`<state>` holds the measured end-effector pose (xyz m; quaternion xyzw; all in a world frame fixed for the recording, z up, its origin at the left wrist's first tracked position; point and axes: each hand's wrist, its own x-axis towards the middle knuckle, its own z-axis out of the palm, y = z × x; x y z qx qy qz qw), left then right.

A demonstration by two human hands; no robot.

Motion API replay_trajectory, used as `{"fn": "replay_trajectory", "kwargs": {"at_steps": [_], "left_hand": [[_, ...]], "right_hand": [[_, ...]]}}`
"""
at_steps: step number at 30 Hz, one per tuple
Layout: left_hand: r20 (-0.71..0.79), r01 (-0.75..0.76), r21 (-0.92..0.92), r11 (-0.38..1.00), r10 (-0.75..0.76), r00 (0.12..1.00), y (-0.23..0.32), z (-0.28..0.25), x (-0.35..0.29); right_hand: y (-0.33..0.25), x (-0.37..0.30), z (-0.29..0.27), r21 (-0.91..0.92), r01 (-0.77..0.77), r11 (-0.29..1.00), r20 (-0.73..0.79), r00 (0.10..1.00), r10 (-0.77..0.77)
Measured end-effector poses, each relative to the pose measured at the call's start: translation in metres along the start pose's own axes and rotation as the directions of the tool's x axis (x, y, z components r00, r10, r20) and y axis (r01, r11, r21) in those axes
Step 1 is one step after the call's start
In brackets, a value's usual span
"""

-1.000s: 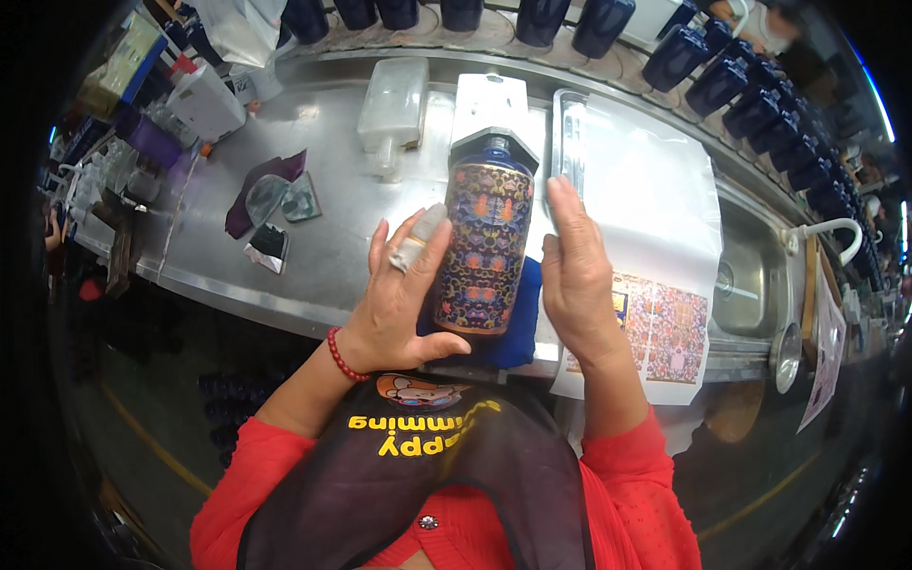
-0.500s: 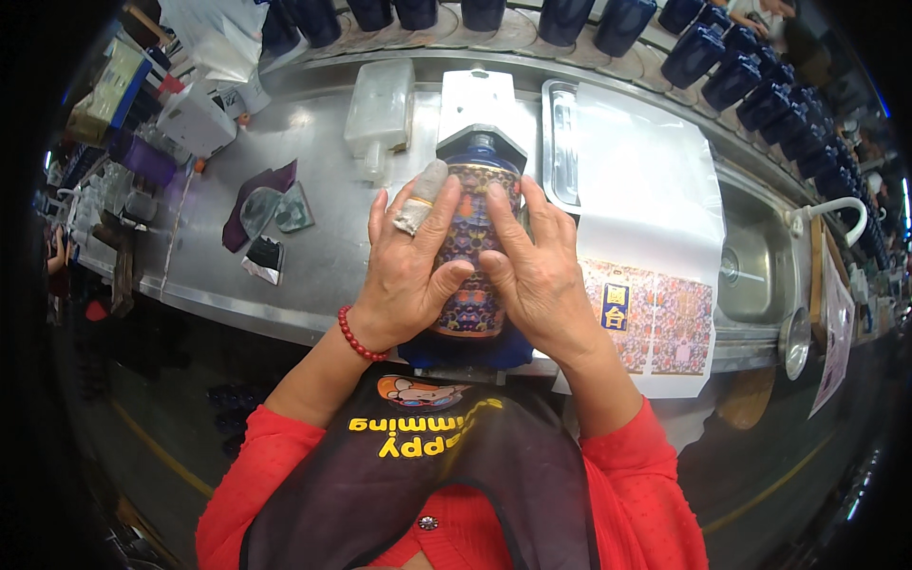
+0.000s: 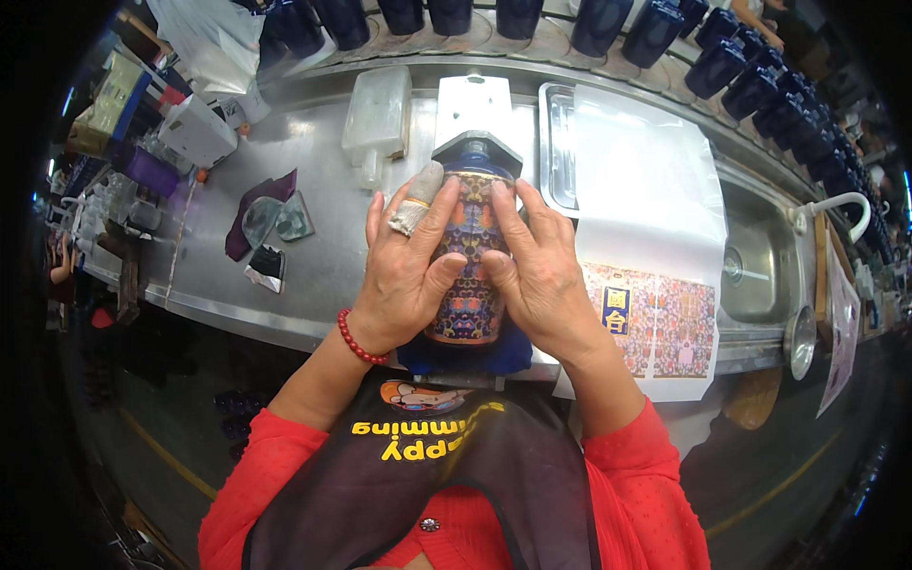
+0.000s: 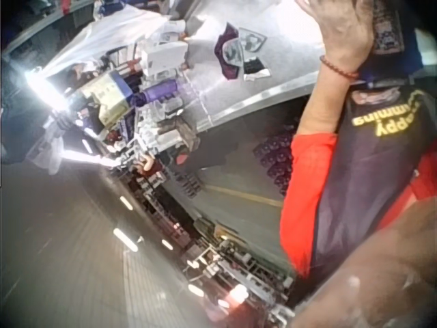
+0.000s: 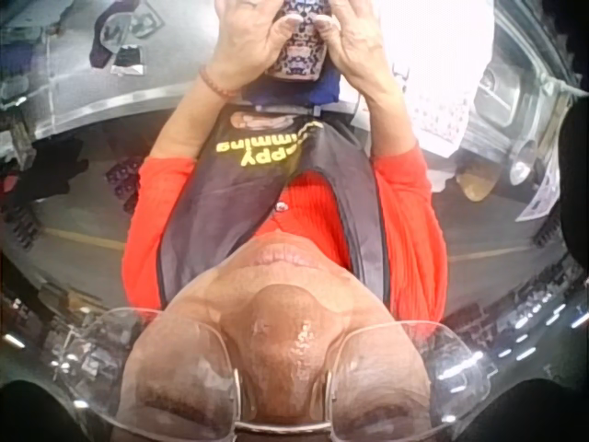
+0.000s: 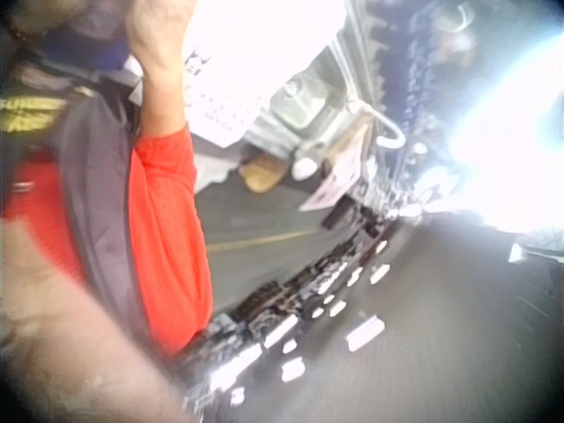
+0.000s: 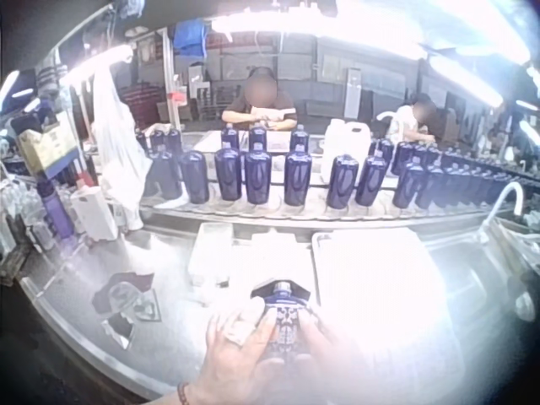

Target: The person applies a decorative sticker to a dark blue cylindrical container, smooths it with a green tool, and then applies a second sticker to the same container. The person uses a green plastic squeegee to press the stickers onto the container's surface.

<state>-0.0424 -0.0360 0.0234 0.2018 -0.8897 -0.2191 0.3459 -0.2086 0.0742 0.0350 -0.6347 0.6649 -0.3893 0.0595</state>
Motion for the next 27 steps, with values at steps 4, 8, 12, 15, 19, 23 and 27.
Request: {"fn": "replay_trajectory", "kwargs": {"at_steps": [4,8,12,15,19,23,27], "left_hand": [[0.013,-0.013,0.047,0.999,0.012,1.000,0.001,0.000,0.001],[0.038,-0.017,0.078,0.997,0.014,0.999,0.001,-0.001,0.002],[0.035,-0.019,0.068,0.997,0.017,0.999,0.001,-0.001,0.002],[0.029,-0.015,0.053,0.998,0.014,0.999,0.001,0.000,0.001],[0.047,-0.009,0.057,0.998,0.006,0.999,0.002,0.002,0.001],[0.045,0.007,-0.022,1.000,-0.006,0.999,0.001,-0.002,-0.004],[0.065,0.009,-0.005,1.000,-0.009,0.998,0.004,-0.002,-0.012]], "right_hand": [[0.001,0.001,0.001,-0.038,0.019,0.999,0.006,1.000,-0.019],[0.001,0.001,0.000,-0.053,0.027,0.998,0.009,1.000,-0.027],[0.001,0.002,-0.002,-0.065,0.045,0.997,0.007,0.999,-0.044],[0.000,0.003,-0.002,-0.076,0.052,0.996,0.008,0.999,-0.051],[0.000,0.003,-0.003,-0.082,0.049,0.995,0.013,0.999,-0.048],[-0.002,-0.002,-0.006,-0.052,0.028,0.998,0.024,0.999,-0.026],[-0.005,-0.005,-0.007,-0.078,0.037,0.996,0.044,0.998,-0.033]]}}
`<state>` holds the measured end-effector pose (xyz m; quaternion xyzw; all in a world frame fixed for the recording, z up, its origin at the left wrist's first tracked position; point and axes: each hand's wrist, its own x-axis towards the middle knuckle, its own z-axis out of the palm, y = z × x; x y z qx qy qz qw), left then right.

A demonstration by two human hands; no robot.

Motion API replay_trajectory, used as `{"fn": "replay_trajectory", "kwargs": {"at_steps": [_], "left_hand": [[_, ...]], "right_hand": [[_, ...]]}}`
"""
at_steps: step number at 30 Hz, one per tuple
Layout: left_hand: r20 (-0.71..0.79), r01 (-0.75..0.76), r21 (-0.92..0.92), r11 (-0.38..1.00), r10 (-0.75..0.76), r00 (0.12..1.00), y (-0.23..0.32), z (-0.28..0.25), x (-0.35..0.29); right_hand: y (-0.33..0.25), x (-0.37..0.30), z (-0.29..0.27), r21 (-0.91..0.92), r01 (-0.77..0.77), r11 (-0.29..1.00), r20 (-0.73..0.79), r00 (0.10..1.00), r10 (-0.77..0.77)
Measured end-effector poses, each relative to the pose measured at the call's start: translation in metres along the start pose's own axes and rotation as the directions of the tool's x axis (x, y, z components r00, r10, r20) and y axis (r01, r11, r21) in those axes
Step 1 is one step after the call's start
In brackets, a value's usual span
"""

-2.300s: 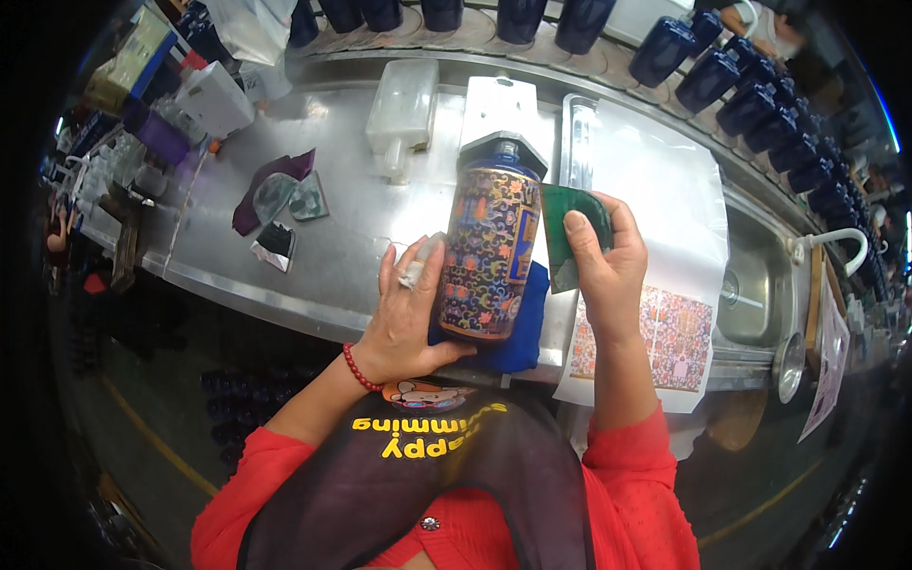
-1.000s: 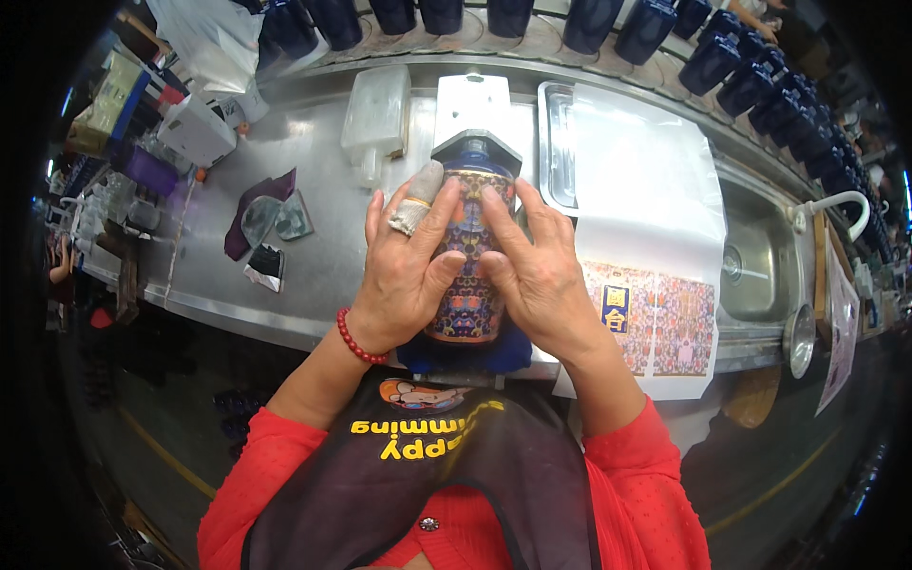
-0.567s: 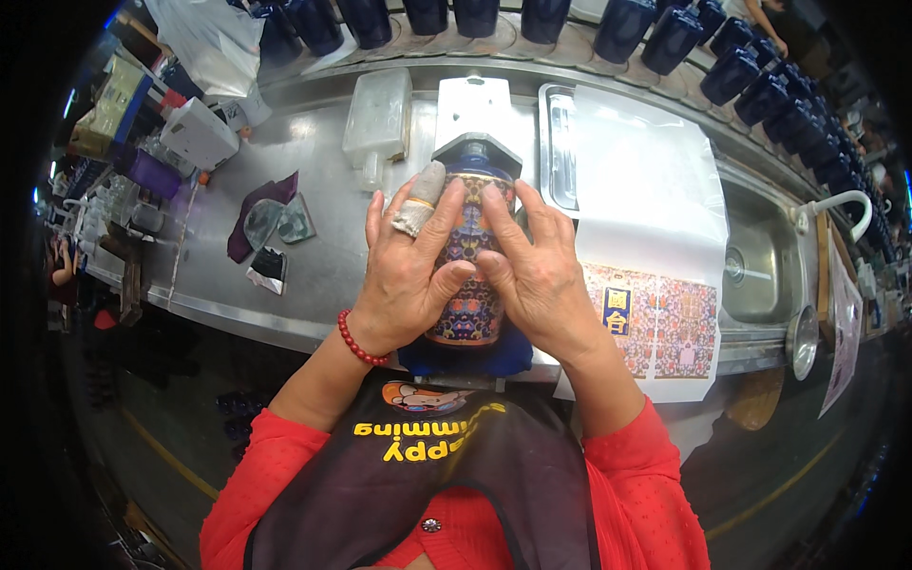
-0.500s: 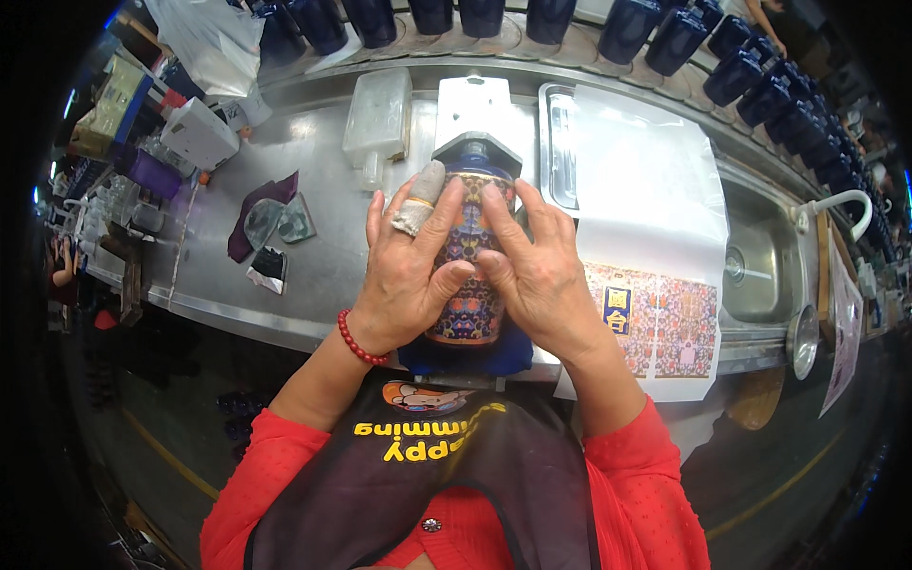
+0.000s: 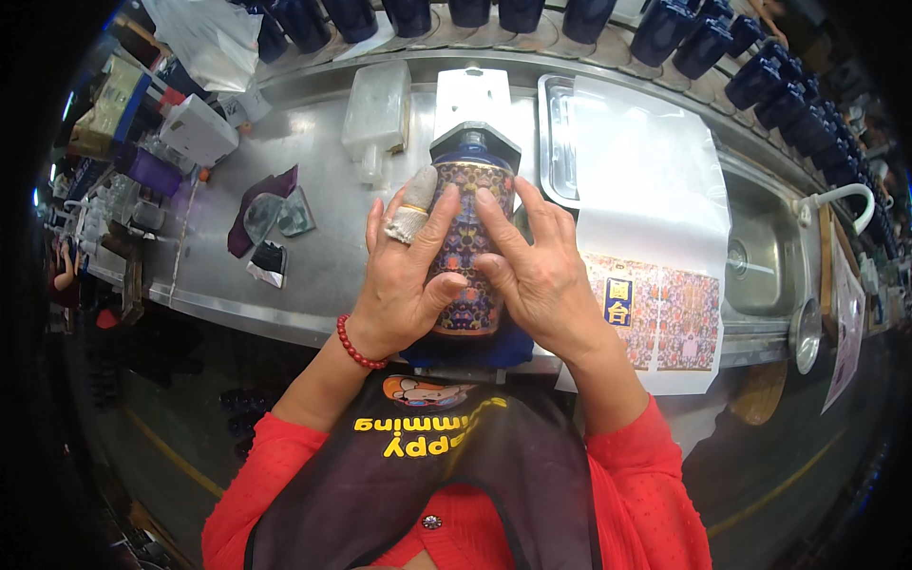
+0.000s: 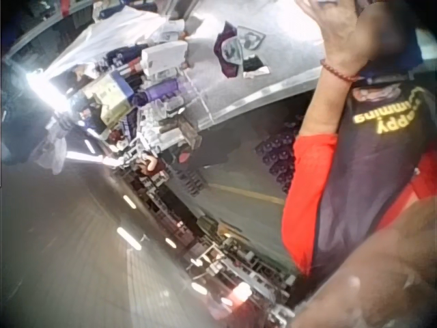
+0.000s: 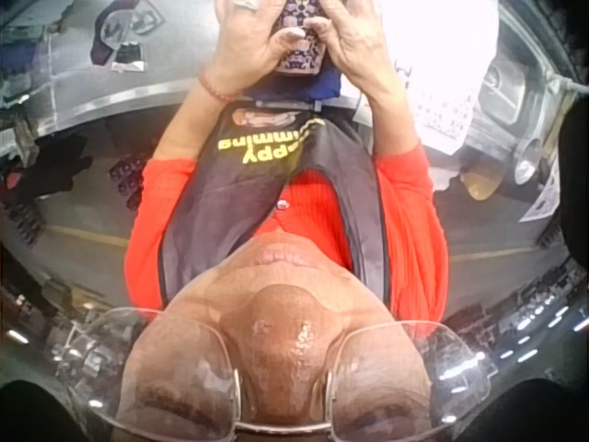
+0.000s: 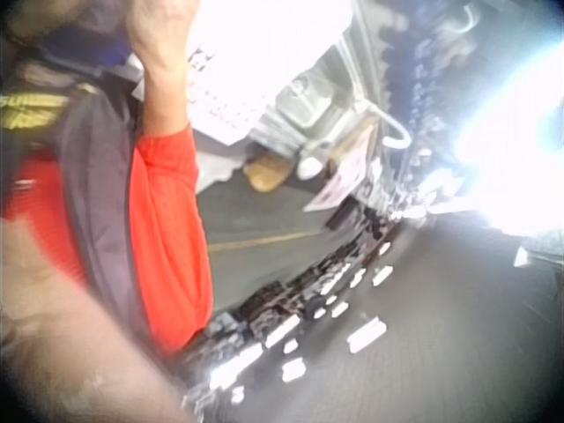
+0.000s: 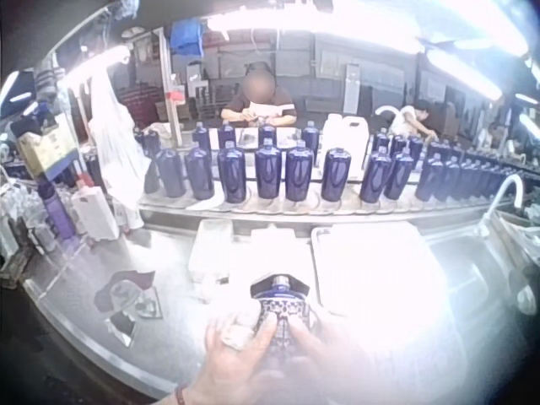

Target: The person applies a decorative sticker to a dark blue cylindrical container, smooths it with a green tool, and then applies a second sticker to the same container. The person uses a green plastic squeegee to press the stickers onto the container's surface.

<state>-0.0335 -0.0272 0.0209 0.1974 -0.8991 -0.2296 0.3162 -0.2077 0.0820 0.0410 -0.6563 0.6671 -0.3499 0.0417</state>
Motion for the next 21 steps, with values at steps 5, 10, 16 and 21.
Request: {"fn": "replay_trajectory", "kwargs": {"at_steps": [5,10,16,21], "left_hand": [[0.012,-0.021,0.034,0.999,0.020,1.000,0.002,0.003,0.000],[0.022,-0.012,0.023,1.000,0.012,1.000,0.002,0.001,-0.002],[0.047,-0.007,0.058,0.998,0.005,0.999,0.005,-0.004,-0.014],[0.007,-0.031,0.057,0.998,0.030,1.000,0.007,-0.002,-0.014]], "right_hand": [[0.000,0.000,0.001,-0.014,0.027,1.000,-0.010,1.000,-0.027],[-0.001,-0.004,0.001,0.017,-0.006,1.000,-0.011,1.000,0.007],[-0.005,-0.012,0.000,0.004,-0.016,1.000,0.015,1.000,0.016],[-0.002,-0.013,0.003,-0.030,0.003,1.000,0.007,1.000,-0.003]]}}
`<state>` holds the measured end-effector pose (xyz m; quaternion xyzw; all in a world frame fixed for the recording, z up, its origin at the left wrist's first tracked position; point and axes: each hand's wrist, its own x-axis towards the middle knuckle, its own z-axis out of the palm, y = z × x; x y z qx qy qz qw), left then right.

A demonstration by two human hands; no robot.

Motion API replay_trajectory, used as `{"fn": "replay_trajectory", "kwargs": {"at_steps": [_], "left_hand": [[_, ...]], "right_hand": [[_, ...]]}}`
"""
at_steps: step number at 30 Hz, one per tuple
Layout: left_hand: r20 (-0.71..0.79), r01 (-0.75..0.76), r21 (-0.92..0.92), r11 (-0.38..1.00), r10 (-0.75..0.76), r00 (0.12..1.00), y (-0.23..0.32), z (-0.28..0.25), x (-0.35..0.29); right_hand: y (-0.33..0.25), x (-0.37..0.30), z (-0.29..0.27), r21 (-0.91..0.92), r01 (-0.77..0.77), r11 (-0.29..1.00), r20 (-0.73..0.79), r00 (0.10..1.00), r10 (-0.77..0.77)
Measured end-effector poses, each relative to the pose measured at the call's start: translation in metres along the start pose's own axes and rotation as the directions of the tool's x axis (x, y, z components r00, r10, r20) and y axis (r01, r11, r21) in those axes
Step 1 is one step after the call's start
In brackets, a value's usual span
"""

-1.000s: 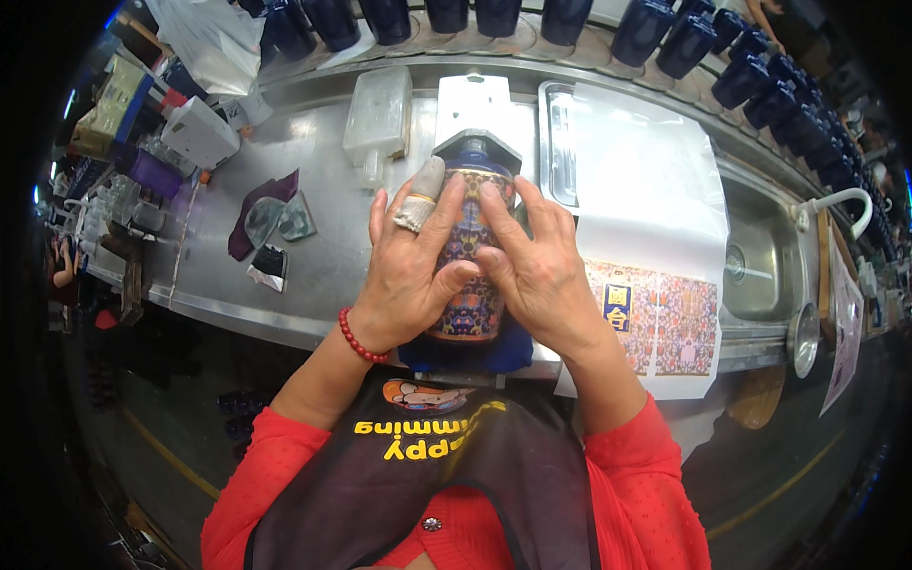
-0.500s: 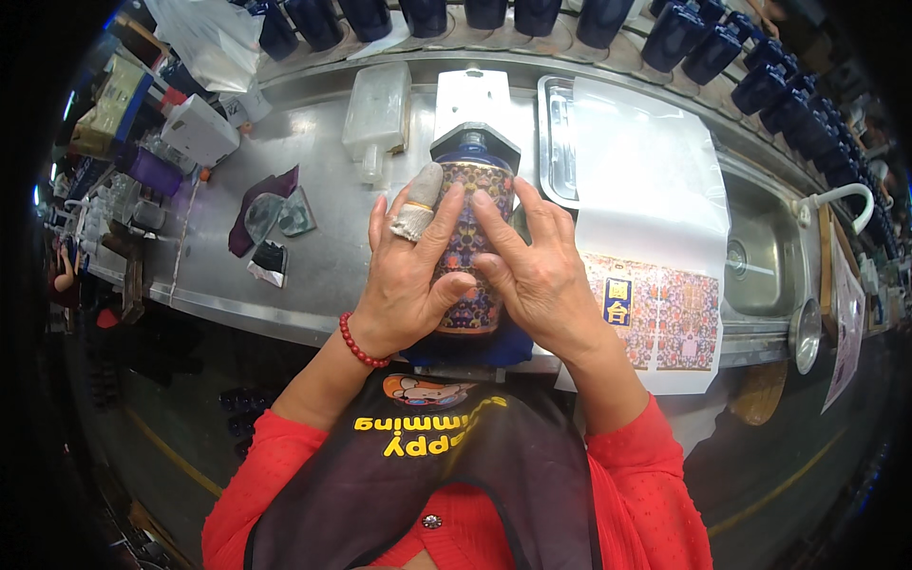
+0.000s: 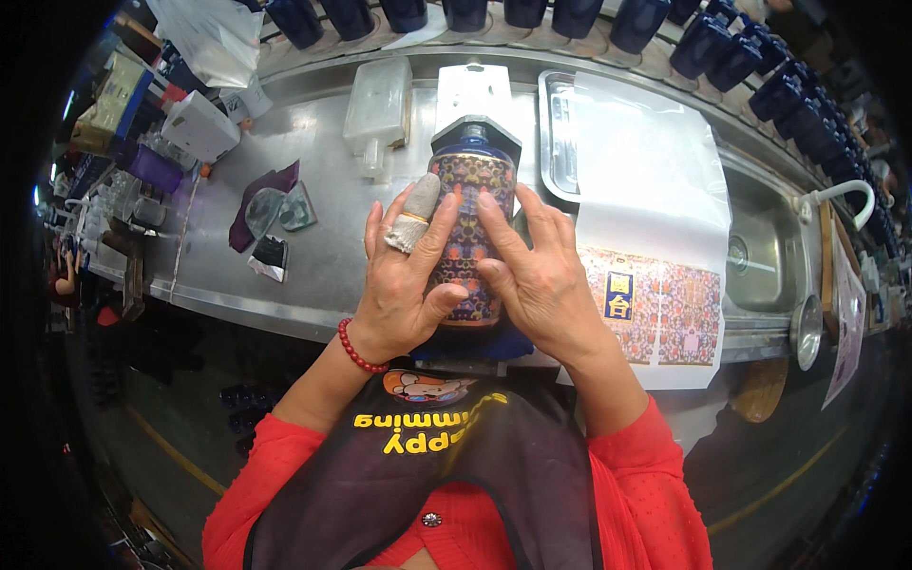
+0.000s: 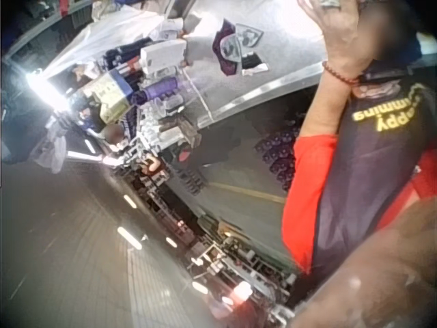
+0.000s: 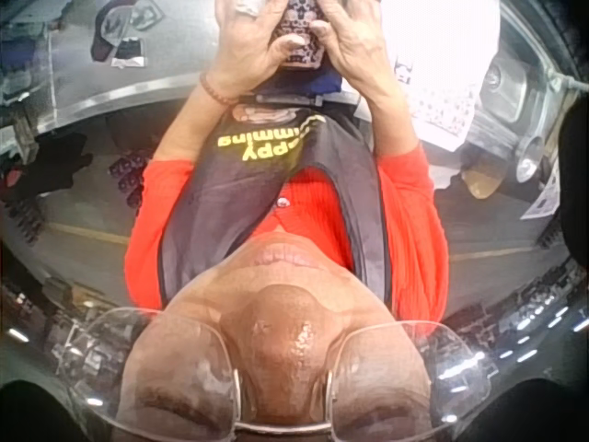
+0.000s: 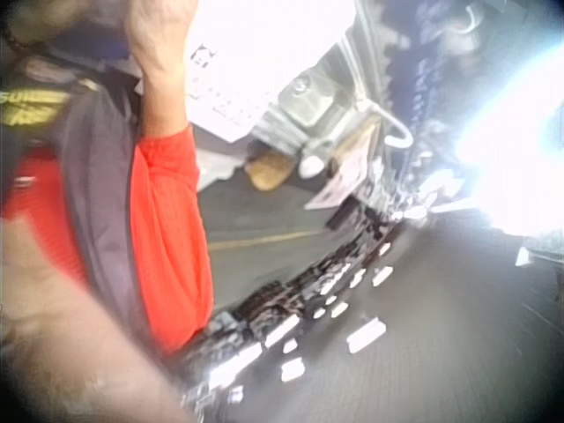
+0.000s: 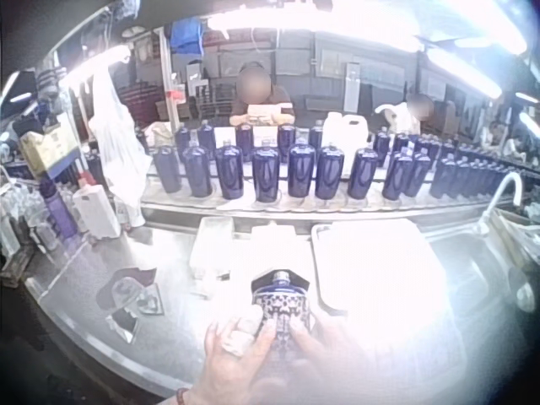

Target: The person applies a decorative sticker to a dark blue cylindrical container, smooths it with a green tool, and then applies a second sticker to the same container. The person uses a green plastic squeegee to press the stickers onto the container's surface.

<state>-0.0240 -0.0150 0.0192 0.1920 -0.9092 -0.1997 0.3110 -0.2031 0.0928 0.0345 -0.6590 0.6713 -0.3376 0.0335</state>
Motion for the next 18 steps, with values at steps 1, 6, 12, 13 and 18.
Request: {"fn": "replay_trajectory", "kwargs": {"at_steps": [1,6,12,13,18], "left_hand": [[-0.014,-0.007,-0.008,1.000,0.006,1.000,0.000,0.000,0.000],[-0.021,-0.007,-0.008,1.000,0.006,1.000,0.002,0.002,0.000],[-0.018,-0.024,0.026,0.999,0.024,1.000,0.001,0.002,0.001],[-0.018,-0.025,0.028,0.999,0.025,1.000,0.002,0.001,0.001],[0.041,-0.052,0.128,0.990,0.047,0.998,0.009,-0.003,-0.003]], "right_hand": [[0.001,0.000,0.001,-0.003,0.000,1.000,-0.002,1.000,0.000],[0.000,-0.001,0.001,-0.014,0.018,1.000,-0.022,1.000,-0.018],[0.003,0.001,0.003,-0.031,0.023,0.999,-0.021,1.000,-0.024],[0.005,-0.001,0.004,-0.035,0.027,0.999,-0.019,0.999,-0.027],[0.016,-0.010,-0.002,0.031,0.048,0.998,-0.091,0.995,-0.045]]}}
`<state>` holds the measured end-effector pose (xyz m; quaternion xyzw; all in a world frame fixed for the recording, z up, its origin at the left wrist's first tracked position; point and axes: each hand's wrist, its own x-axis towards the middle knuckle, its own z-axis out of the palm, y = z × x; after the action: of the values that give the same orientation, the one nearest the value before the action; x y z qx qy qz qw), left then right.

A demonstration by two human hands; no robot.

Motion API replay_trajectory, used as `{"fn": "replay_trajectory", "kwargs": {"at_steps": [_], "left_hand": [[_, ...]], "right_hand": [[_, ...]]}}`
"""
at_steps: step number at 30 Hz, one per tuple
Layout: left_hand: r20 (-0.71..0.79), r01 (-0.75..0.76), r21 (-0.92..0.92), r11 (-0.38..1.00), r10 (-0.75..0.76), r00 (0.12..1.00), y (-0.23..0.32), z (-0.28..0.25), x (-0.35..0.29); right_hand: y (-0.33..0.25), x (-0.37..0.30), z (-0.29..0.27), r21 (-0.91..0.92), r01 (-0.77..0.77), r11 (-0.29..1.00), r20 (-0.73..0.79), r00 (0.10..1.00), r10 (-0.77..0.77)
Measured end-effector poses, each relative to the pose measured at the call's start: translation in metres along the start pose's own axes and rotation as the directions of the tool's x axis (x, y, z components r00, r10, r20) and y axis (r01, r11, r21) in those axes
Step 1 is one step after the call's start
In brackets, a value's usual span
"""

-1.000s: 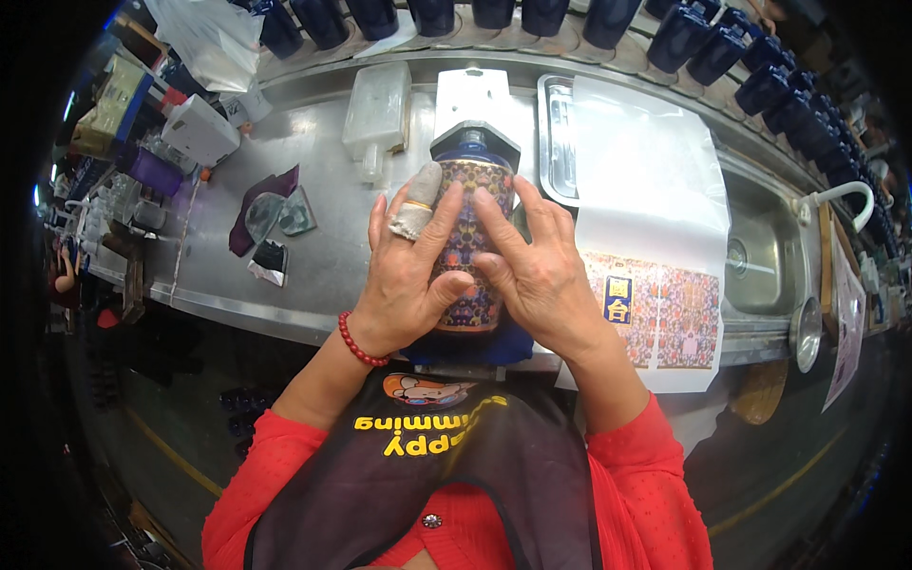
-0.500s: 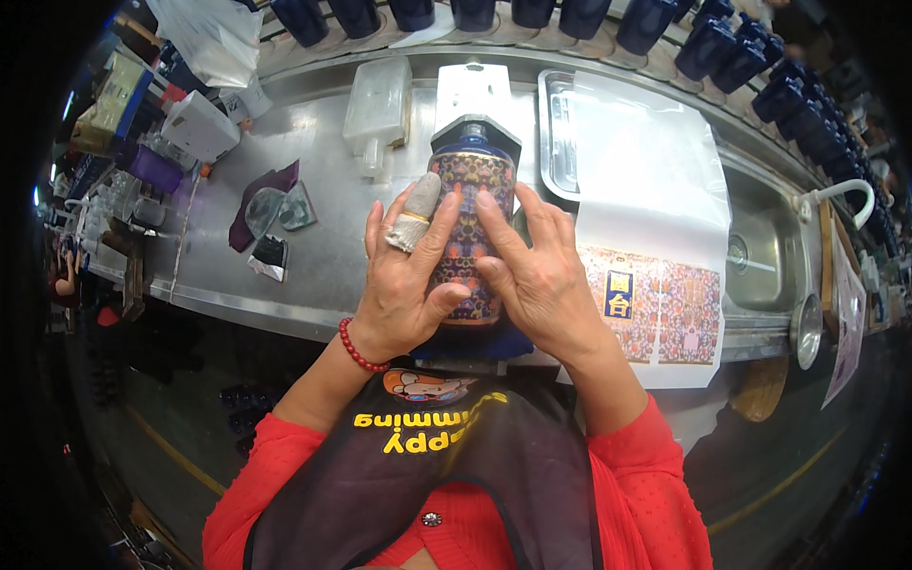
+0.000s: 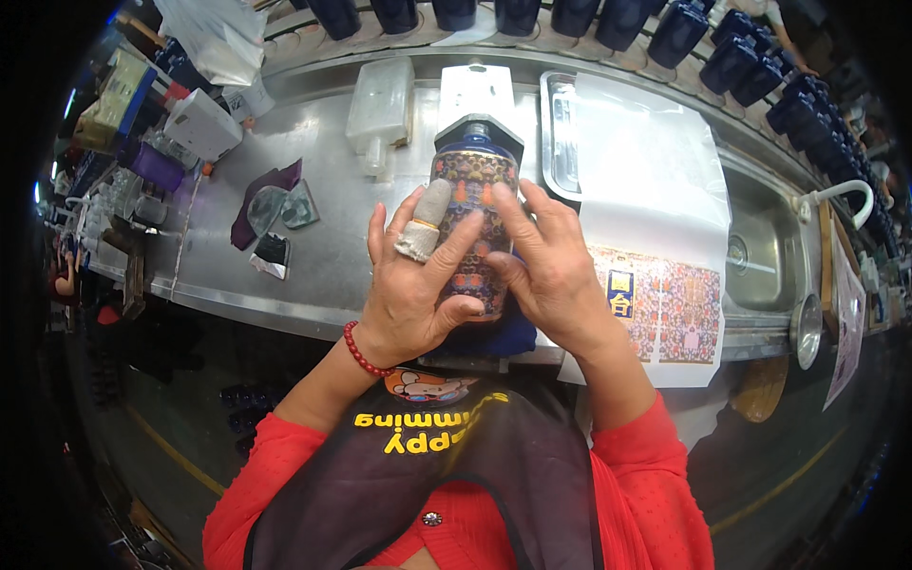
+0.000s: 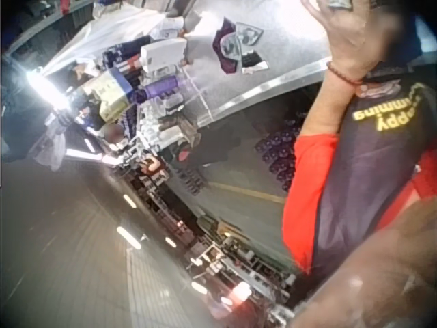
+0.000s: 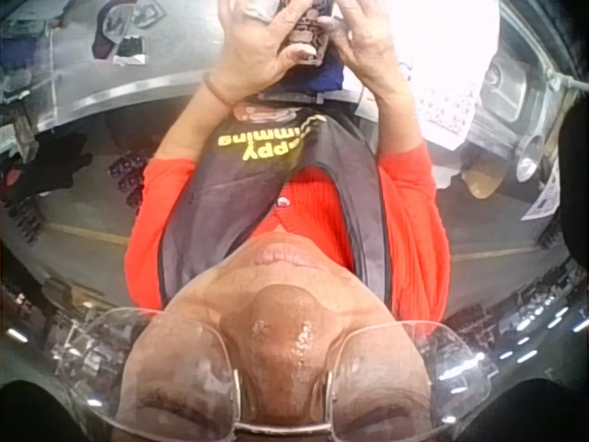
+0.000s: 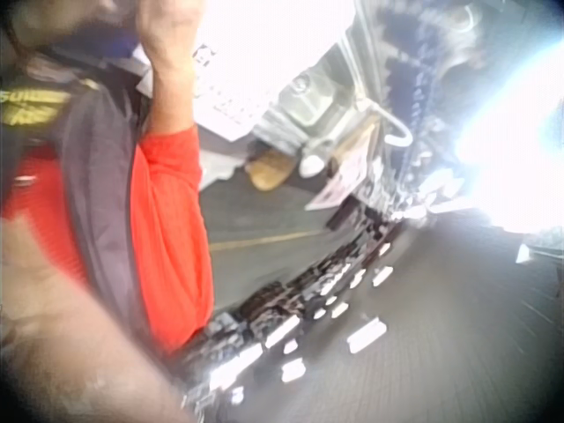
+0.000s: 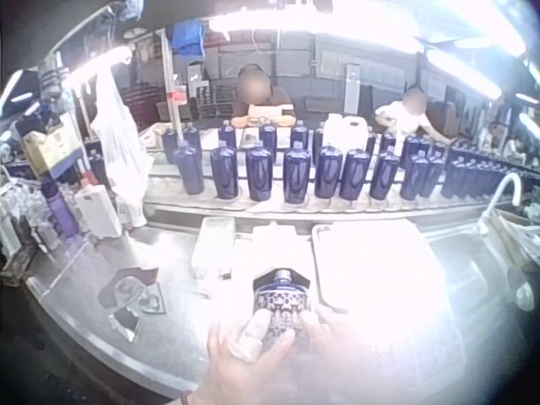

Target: The person applies a decorative sticker to a dark blue cylindrical container, smooths it with a green tool, and then applies a second sticker to the same container. The person uses a green plastic squeegee to press the stickers onto the container's surface.

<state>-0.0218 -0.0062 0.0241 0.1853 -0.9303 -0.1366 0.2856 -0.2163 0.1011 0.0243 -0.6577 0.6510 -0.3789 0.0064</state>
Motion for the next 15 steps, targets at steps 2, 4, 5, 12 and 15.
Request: {"fn": "replay_trajectory", "kwargs": {"at_steps": [2,4,5,12,15], "left_hand": [[0.015,-0.003,0.052,0.999,0.002,1.000,0.001,-0.001,-0.001],[0.004,-0.003,0.064,0.998,0.003,1.000,0.002,0.000,-0.001],[0.002,-0.007,0.066,0.998,0.007,1.000,0.002,0.000,-0.001],[-0.033,0.012,-0.079,0.997,-0.015,0.999,-0.005,-0.006,-0.025],[-0.047,0.054,-0.145,0.988,-0.061,0.997,-0.007,-0.006,-0.039]], "right_hand": [[0.000,0.009,-0.008,0.114,-0.053,0.992,-0.074,0.995,0.061],[-0.002,0.030,-0.017,0.231,-0.025,0.973,-0.109,0.993,0.051],[-0.005,0.042,-0.023,0.244,-0.125,0.962,0.014,0.992,0.125],[-0.031,0.076,-0.023,-0.164,0.531,0.831,-0.058,0.836,-0.545],[-0.030,0.062,-0.024,0.359,0.377,0.854,0.259,0.839,-0.479]]}}
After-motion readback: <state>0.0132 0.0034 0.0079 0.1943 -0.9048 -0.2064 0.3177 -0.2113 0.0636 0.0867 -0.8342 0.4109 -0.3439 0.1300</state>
